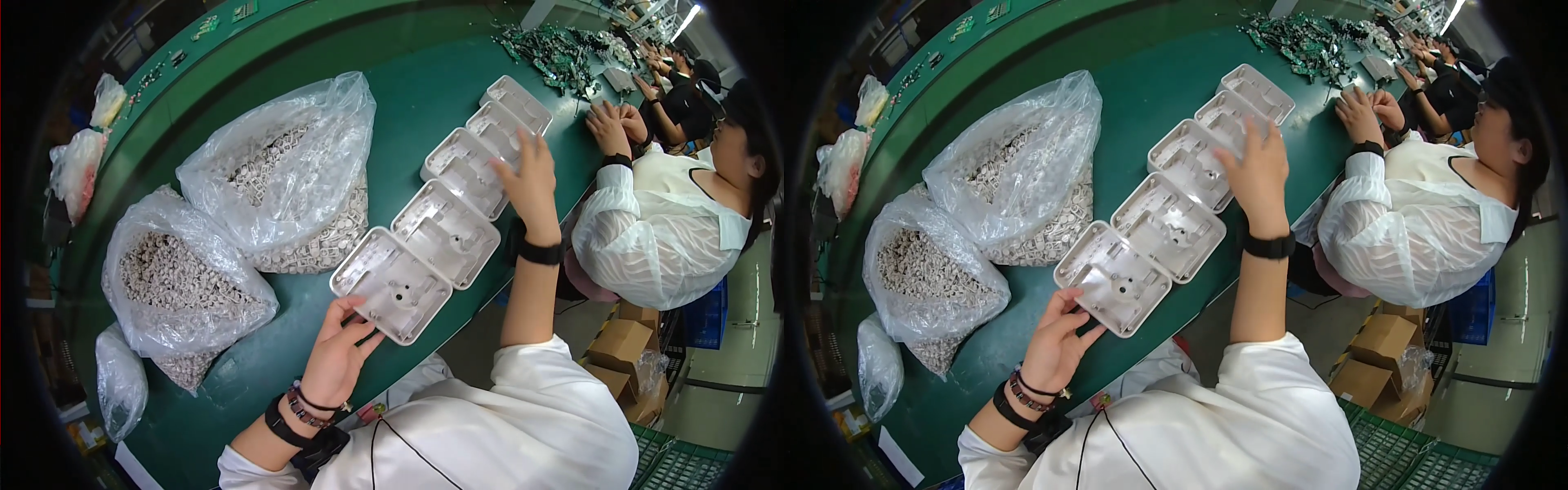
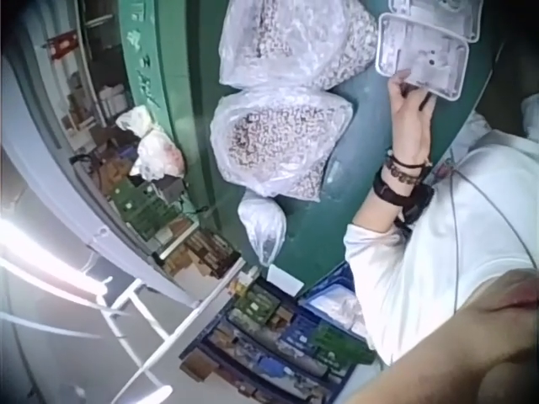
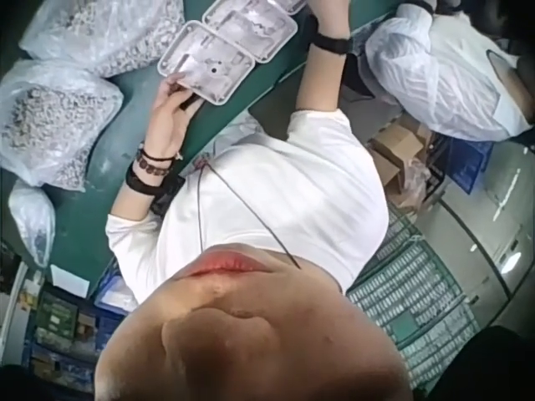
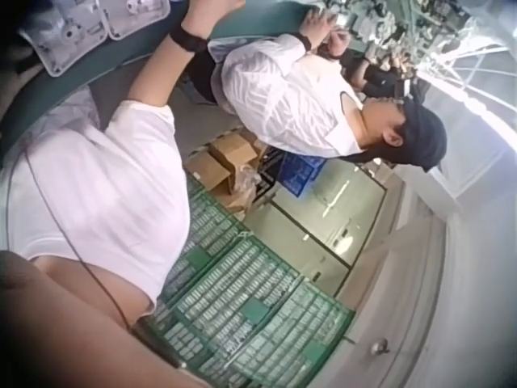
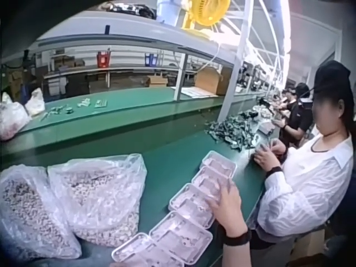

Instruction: The person picks up small white components from a bag and snaps them into plastic housings. After filling the housings, the person moves them aside and pulls a new set of empty housings into the workspace to repeat the process.

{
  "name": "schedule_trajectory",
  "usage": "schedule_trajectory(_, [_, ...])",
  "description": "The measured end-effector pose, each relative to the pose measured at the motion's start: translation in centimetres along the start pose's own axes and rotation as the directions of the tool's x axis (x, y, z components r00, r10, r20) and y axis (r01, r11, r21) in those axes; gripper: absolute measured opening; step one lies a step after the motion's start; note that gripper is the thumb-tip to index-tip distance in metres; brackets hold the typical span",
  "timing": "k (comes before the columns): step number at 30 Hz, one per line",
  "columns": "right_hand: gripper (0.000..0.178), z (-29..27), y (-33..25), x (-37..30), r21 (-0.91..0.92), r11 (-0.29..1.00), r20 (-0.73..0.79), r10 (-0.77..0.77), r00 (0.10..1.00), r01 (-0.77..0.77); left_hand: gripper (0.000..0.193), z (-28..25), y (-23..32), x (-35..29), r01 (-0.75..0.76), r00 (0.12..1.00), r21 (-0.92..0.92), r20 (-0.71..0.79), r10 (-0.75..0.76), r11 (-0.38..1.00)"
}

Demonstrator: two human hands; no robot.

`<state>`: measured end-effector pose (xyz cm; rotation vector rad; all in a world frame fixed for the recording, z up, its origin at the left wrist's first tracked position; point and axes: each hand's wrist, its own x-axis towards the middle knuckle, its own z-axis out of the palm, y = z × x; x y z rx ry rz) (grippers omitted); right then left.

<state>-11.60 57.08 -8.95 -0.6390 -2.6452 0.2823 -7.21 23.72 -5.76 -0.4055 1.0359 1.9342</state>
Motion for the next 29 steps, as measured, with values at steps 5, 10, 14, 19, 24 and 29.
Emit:
schedule_trajectory(5, [0.055, 0.5, 2.6, -4.6, 0.471, 0.867, 0.02, 0.174, 0.984, -0.163, 0.046, 1.8, 1.2, 0.1, 0.042, 0.999, 0.22, -0.006, -0.042, 0.975])
schedule_trajectory(10, [0.051, 0.5, 2.9, -4.7, 0.758, 0.516, 0.335, 0.217, 0.917, -0.399, 0.053, 1.8, 2.0, 0.4, 0.199, 0.967, 0.241, 0.107, -0.229, 0.95])
schedule_trajectory(14, [0.051, 0.8, 2.0, -3.3, 0.819, 0.398, 0.351, 0.223, 0.91, -0.413, 0.053, 2.3, 1.6, 2.4, 0.208, 0.954, 0.157, 0.185, -0.236, 0.965])
schedule_trajectory(19, [0.05, 1.3, 4.7, -3.0, 0.828, 0.344, 0.346, 0.31, 0.885, -0.444, 0.052, 4.4, 1.9, 5.2, 0.169, 0.954, 0.177, 0.218, -0.206, 0.97])
schedule_trajectory(24, [0.043, -1.0, 1.6, -6.7, 0.631, 0.732, 0.172, 0.193, 0.966, -0.258, 0.05, 5.6, 2.4, 8.9, 0.017, 0.985, 0.227, 0.165, -0.055, 0.974])
schedule_trajectory(29, [0.047, -0.5, -2.2, -9.9, 0.484, 0.875, 0.156, -0.058, 0.986, -0.025, 0.056, 5.5, 4.0, 12.5, -0.203, 0.972, 0.377, 0.19, 0.139, 0.904])
